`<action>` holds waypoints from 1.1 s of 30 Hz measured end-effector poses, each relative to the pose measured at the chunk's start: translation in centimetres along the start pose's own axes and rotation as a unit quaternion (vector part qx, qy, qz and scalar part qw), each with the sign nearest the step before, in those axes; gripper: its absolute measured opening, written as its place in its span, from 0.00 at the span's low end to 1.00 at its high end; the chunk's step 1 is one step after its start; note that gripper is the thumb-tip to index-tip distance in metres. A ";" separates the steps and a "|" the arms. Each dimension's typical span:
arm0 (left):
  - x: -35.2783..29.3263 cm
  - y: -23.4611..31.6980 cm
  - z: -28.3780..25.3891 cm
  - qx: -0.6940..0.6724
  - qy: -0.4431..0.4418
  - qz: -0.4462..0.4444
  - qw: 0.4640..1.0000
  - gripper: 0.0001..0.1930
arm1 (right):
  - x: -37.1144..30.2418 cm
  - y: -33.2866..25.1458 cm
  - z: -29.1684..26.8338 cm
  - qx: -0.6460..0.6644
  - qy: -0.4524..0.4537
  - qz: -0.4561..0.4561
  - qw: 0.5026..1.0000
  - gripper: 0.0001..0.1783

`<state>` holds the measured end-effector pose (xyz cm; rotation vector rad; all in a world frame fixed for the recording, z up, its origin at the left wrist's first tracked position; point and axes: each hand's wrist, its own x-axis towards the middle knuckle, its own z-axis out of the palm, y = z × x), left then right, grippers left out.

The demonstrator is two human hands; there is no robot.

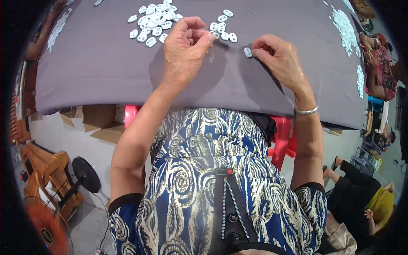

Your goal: Inserting small metal pins into white plastic figure-eight components on a work table.

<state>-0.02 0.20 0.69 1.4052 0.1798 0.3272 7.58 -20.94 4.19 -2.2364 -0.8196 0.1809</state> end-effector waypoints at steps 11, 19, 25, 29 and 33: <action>0.1 -0.2 0.0 -0.002 0.002 0.004 1.000 0.15 | 0.2 -1.2 1.0 -0.094 -0.006 -0.053 0.994 0.09; 0.1 -0.6 -0.2 -0.001 0.004 0.020 1.000 0.14 | 0.1 -1.3 1.6 -0.191 0.021 -0.117 0.974 0.09; 0.1 -0.7 -0.2 -0.002 0.003 0.012 1.000 0.13 | 0.7 -1.7 1.1 -0.208 -0.007 -0.130 0.970 0.11; 0.2 -0.9 -0.2 0.011 0.006 0.017 1.000 0.13 | 1.2 -1.4 1.3 -0.144 0.026 -0.094 0.985 0.08; 0.2 -0.9 -0.2 0.007 0.005 0.018 1.000 0.12 | 1.4 -0.7 1.7 -0.045 0.095 -0.058 0.993 0.05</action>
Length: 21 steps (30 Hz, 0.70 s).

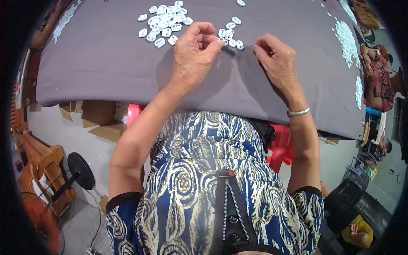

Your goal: Inserting small metal pins into white plastic figure-eight components on a work table.

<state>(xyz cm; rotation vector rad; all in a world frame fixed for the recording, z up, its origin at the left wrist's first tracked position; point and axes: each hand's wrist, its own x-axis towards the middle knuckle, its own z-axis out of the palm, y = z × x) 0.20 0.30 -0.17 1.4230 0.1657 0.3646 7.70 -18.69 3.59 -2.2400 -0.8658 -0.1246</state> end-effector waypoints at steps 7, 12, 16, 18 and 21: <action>-0.2 0.2 0.0 -0.001 0.001 -0.005 1.000 0.12 | -0.5 -0.2 -0.6 -0.043 -0.019 -0.013 0.999 0.04; -0.2 0.0 -0.1 -0.010 -0.001 -0.005 1.000 0.12 | 1.4 -0.4 -0.3 0.039 -0.035 0.010 0.999 0.06; -0.2 0.4 0.0 -0.010 -0.006 -0.009 1.000 0.12 | 3.4 -2.1 1.0 0.261 -0.090 0.094 0.957 0.08; 0.0 0.0 -0.2 0.030 -0.027 -0.002 0.999 0.14 | 3.7 -1.7 2.1 0.305 -0.092 0.073 0.945 0.07; 0.1 0.2 -0.2 0.030 -0.031 -0.013 0.999 0.14 | 3.5 -1.8 2.6 0.346 -0.092 0.115 0.927 0.07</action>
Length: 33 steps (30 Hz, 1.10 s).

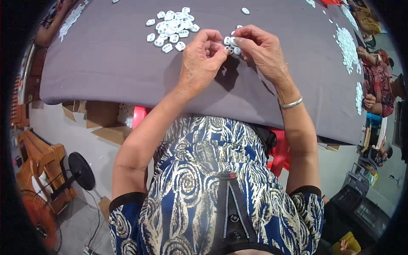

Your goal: Inserting small metal pins into white plastic figure-eight components on a work table.

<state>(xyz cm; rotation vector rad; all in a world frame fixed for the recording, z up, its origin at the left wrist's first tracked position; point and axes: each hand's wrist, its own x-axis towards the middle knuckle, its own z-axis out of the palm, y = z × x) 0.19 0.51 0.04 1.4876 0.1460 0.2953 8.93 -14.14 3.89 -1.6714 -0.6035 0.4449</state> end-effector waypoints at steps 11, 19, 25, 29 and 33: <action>-0.1 0.2 -0.1 -0.003 -0.001 0.000 1.000 0.15 | -0.2 0.1 0.0 0.015 0.025 0.001 1.000 0.06; -0.1 0.3 -0.1 0.001 -0.004 -0.001 1.000 0.15 | 0.1 0.4 -0.2 0.005 -0.007 0.000 1.000 0.08; -0.1 0.3 0.0 0.005 -0.007 0.005 1.000 0.15 | 0.2 0.7 -0.2 0.032 -0.011 -0.010 0.999 0.06; -0.1 0.3 0.0 0.007 0.004 0.017 1.000 0.13 | 0.2 0.6 -0.2 0.035 -0.008 -0.003 0.999 0.06; -0.1 0.2 0.0 -0.003 -0.001 0.024 1.000 0.13 | 0.2 0.8 -0.4 0.036 -0.015 -0.012 0.999 0.06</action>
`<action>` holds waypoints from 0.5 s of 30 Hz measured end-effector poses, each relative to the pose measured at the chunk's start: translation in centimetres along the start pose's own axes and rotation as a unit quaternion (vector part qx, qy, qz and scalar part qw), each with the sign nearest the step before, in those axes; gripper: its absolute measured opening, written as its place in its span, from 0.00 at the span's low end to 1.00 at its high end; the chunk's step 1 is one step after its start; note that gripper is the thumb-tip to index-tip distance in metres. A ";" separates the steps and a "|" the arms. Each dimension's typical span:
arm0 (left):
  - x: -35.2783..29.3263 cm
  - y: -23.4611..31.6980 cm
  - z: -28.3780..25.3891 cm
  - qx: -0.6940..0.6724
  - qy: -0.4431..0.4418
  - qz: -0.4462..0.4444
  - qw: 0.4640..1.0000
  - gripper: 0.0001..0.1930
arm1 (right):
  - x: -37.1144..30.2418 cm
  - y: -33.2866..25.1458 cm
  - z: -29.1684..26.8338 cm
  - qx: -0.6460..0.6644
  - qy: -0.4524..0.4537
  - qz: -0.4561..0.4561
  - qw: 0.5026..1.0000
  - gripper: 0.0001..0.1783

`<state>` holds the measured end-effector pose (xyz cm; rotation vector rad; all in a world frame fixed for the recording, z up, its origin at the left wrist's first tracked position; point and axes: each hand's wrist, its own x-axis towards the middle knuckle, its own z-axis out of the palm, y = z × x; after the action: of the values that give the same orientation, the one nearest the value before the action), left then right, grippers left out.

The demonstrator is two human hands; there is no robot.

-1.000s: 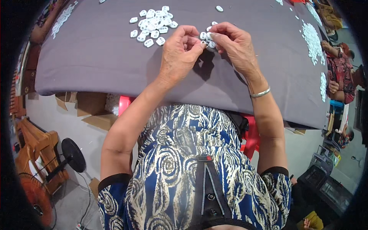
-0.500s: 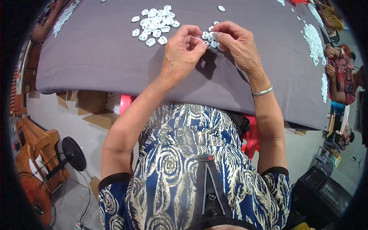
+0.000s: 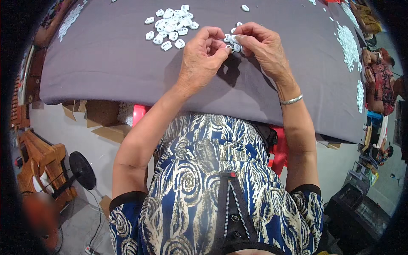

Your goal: Inserting small metal pins into white plastic figure-eight components on a work table.

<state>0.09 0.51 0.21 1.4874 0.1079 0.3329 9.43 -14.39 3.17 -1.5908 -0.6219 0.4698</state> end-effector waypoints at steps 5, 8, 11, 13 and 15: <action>0.0 -0.1 -0.1 0.011 -0.002 -0.005 1.000 0.13 | -0.1 -0.3 0.2 -0.002 0.010 0.013 1.000 0.06; 0.0 0.1 -0.1 0.016 0.001 -0.005 1.000 0.12 | -0.1 -0.3 0.2 0.000 0.015 0.013 1.000 0.06; 0.0 0.0 0.0 0.019 0.006 -0.001 1.000 0.12 | -0.1 -0.4 0.3 0.005 0.018 0.020 1.000 0.06; 0.0 0.0 0.0 0.019 0.008 0.006 1.000 0.11 | -0.1 -0.3 0.3 0.010 0.018 0.025 0.999 0.05; 0.0 0.0 0.0 0.013 0.011 0.007 1.000 0.12 | -0.1 -0.2 0.3 0.014 0.026 0.030 0.999 0.05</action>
<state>0.11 0.47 0.23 1.5111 0.1187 0.3607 9.18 -14.21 3.35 -1.5929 -0.5272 0.4774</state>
